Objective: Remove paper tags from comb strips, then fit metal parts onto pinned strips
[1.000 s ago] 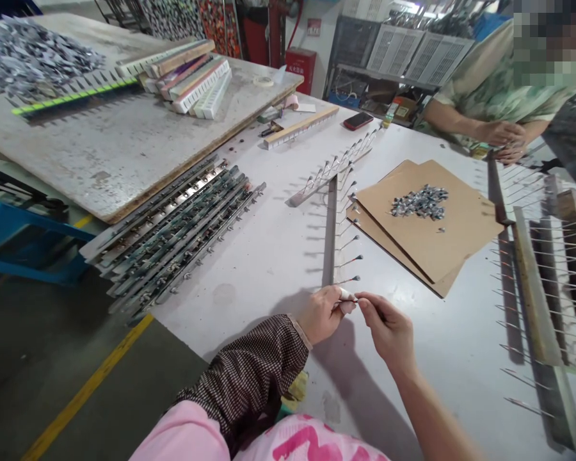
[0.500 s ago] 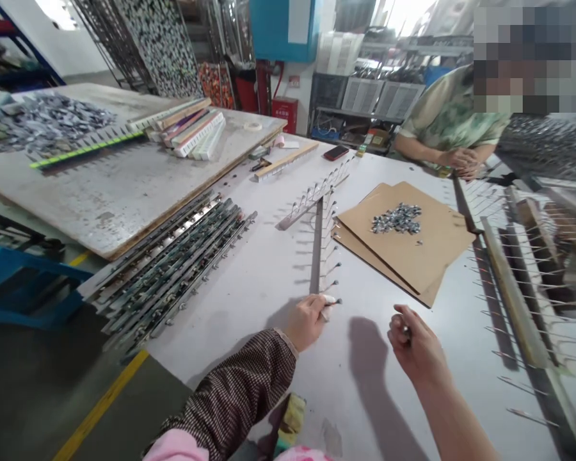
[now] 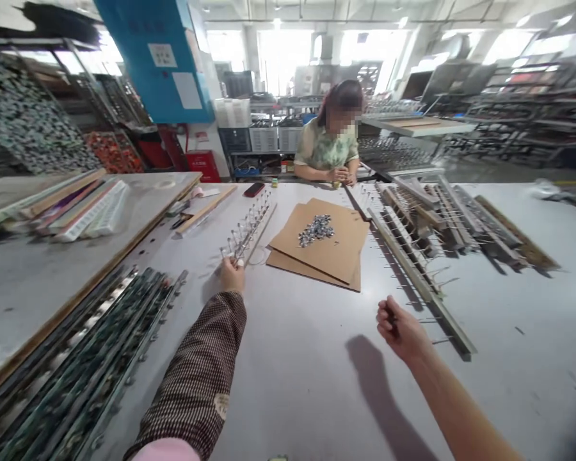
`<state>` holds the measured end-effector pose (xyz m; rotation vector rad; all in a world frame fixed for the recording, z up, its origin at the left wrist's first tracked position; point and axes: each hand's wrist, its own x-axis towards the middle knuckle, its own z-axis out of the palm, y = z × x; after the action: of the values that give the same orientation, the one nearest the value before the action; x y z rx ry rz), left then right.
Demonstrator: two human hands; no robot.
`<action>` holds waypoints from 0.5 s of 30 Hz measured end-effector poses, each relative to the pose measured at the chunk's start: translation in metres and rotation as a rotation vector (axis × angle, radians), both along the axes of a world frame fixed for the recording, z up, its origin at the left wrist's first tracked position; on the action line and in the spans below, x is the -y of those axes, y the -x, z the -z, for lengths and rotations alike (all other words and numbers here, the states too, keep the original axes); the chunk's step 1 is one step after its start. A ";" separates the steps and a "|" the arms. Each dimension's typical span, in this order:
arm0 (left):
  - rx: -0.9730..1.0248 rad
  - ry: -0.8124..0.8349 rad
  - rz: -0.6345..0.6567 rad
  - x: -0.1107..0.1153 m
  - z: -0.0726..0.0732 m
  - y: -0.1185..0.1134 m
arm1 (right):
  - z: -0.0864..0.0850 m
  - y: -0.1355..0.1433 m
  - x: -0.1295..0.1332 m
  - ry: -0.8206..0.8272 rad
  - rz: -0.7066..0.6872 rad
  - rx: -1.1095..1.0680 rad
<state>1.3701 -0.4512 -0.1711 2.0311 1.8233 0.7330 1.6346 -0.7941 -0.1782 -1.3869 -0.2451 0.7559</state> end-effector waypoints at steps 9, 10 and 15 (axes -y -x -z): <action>0.431 -0.190 0.008 0.086 0.060 0.036 | -0.018 -0.147 0.012 1.153 -0.117 1.010; 0.447 -0.143 0.042 0.098 0.062 0.038 | -0.018 -0.151 0.008 1.137 -0.126 0.996; 0.526 -0.014 0.137 0.143 0.053 0.046 | -0.043 -0.158 0.014 0.851 -0.018 1.023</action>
<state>1.3244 -0.5945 -0.2241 1.7303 1.3681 1.1118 1.7921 -0.8078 -0.1356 -2.5200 -0.7863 0.0563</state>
